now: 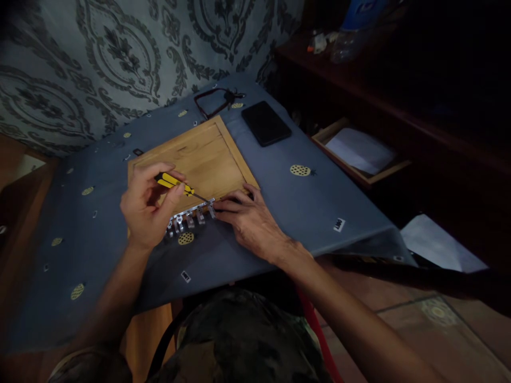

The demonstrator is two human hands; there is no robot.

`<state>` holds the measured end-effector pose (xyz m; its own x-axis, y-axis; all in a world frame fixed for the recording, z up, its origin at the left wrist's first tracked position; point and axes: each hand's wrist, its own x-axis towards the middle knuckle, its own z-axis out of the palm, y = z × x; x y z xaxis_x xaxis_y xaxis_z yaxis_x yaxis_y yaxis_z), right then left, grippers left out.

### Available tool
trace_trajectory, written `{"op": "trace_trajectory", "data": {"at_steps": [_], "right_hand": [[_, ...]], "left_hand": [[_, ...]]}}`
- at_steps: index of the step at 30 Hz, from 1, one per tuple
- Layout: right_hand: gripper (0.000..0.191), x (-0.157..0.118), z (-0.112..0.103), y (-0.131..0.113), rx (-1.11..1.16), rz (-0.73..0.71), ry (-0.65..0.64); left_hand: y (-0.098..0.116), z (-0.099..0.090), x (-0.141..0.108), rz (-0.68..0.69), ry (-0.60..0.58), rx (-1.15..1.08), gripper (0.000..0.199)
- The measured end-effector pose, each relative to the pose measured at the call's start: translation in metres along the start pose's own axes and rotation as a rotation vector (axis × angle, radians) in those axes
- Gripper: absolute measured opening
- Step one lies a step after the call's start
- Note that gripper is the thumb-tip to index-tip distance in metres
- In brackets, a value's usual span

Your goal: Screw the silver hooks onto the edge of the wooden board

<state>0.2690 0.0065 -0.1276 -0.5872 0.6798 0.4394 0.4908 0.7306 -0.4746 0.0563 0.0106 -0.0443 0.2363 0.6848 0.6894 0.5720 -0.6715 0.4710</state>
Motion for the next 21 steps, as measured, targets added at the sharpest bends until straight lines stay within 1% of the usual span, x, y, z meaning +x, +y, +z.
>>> {"op": "trace_trajectory", "data": {"at_steps": [5,8,11,13,16,18,21], "right_hand": [[0.044,0.0005,-0.0025,-0.0016,0.012,0.005,-0.003],[0.045,0.0007,-0.0016,-0.0007,0.023,0.006,-0.009],[0.045,0.0006,-0.0005,0.0002,0.028,0.012,0.002],[0.045,0.0005,-0.0006,0.0003,0.029,0.010,0.004],[0.046,0.0004,-0.0014,-0.0002,0.027,-0.002,-0.002],[0.046,0.0005,-0.0014,-0.0004,0.026,-0.002,0.003],[0.046,0.0005,0.0000,0.0001,0.019,0.002,0.019]], "left_hand": [[0.0007,0.0015,0.0014,0.078,0.079,0.140,0.024],[0.0024,0.0011,0.0024,0.067,0.092,0.157,0.027],[0.0029,0.0010,0.0022,0.083,0.096,0.154,0.030],[0.0027,0.0012,0.0017,0.086,0.102,0.144,0.031],[0.0023,0.0015,0.0011,0.034,0.095,0.074,0.032],[0.0024,0.0011,0.0012,-0.008,0.070,0.010,0.032],[0.0027,-0.0009,0.0023,-0.029,0.016,-0.054,0.031]]}}
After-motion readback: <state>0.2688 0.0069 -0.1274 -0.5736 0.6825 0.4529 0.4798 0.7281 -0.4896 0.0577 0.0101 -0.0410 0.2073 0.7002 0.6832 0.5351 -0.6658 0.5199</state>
